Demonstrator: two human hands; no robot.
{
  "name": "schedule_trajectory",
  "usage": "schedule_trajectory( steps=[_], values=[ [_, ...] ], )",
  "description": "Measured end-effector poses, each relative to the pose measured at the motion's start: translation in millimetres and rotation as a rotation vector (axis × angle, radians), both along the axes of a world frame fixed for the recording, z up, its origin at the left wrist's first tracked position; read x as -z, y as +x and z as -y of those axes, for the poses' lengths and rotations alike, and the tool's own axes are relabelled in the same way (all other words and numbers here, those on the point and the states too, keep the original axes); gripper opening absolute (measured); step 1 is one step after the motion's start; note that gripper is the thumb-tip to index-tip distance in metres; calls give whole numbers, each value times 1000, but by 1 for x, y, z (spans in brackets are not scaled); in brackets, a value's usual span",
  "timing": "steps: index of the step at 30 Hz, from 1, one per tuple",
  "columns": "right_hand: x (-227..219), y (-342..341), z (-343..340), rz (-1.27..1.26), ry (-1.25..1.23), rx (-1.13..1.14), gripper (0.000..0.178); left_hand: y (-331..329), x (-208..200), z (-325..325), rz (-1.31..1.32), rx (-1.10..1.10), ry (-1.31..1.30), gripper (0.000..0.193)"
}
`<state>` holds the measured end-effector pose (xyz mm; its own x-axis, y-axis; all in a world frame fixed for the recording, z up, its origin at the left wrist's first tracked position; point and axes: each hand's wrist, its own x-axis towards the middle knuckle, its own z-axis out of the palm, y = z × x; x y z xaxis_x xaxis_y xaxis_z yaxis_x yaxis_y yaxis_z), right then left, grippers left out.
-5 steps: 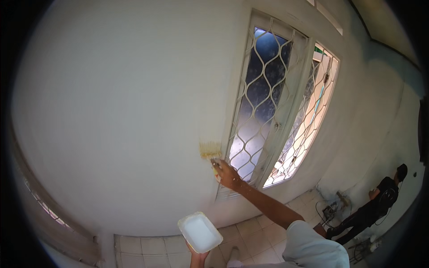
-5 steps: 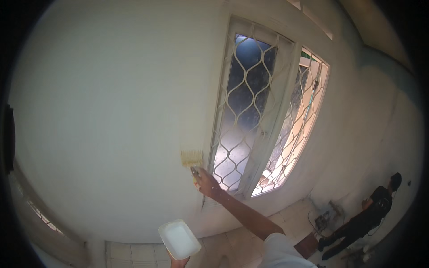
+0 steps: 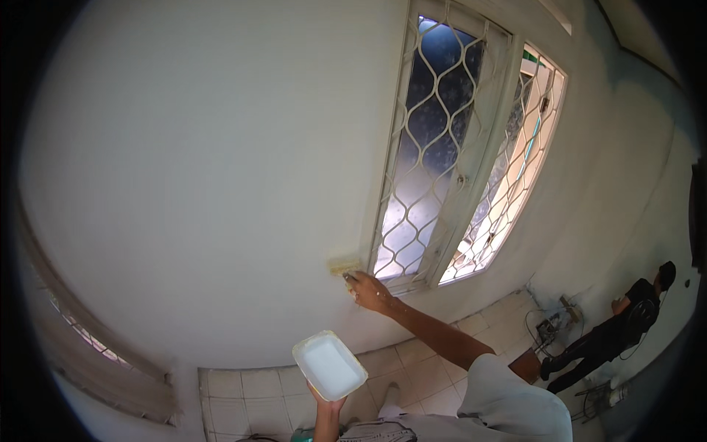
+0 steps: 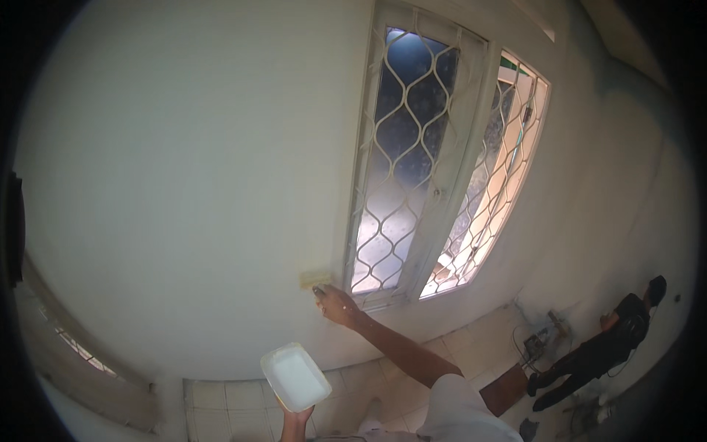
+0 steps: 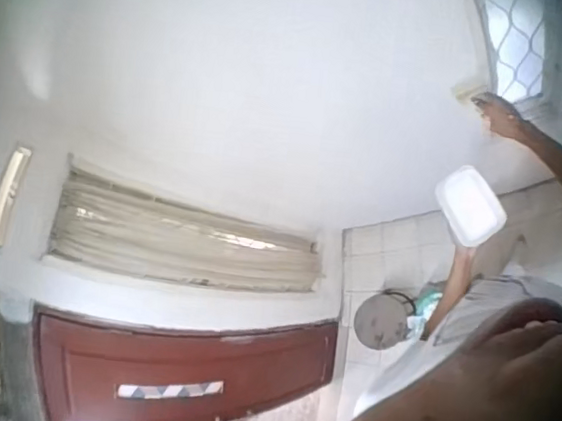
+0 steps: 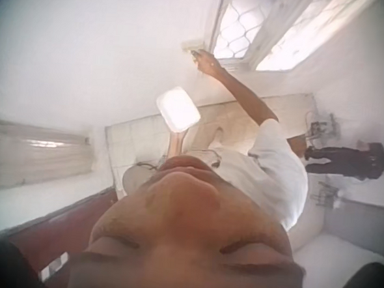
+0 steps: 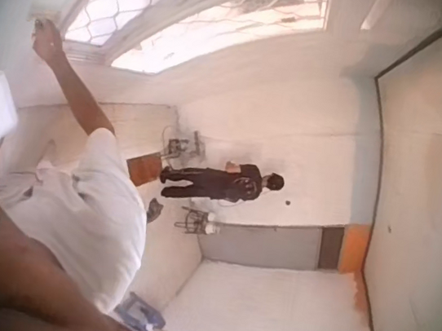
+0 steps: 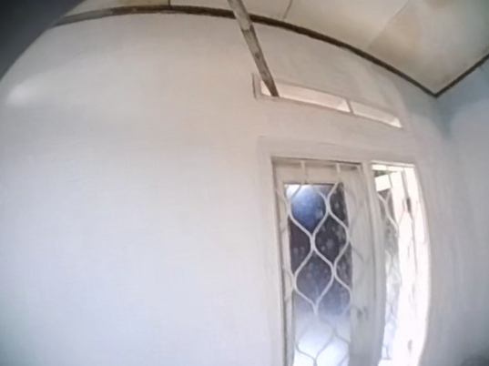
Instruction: The person paints a wall and window frame using a brush and a container of white paint, and moves a circular wooden table to continue work.
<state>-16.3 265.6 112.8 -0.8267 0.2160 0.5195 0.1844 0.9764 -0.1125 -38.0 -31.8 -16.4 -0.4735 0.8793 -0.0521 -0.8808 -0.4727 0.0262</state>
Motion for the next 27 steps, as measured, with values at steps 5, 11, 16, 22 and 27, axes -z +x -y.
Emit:
schedule_trajectory(
  steps=[5,11,16,22,27],
  values=[
    [-124,34,0,-197,-107,-10,33,52,-4,31,98,-113,-110,49],
    [-269,17,7,-464,376,-39,58,34,11,57,75,-206,-237,47],
    [-143,-3,-13,-372,299,-16,59,56,20,47,69,-184,-227,48],
    [56,27,27,189,-141,40,50,62,14,57,65,-186,-250,50],
    [126,71,69,-210,-807,62,33,56,18,72,67,-201,-317,52]
  ],
)
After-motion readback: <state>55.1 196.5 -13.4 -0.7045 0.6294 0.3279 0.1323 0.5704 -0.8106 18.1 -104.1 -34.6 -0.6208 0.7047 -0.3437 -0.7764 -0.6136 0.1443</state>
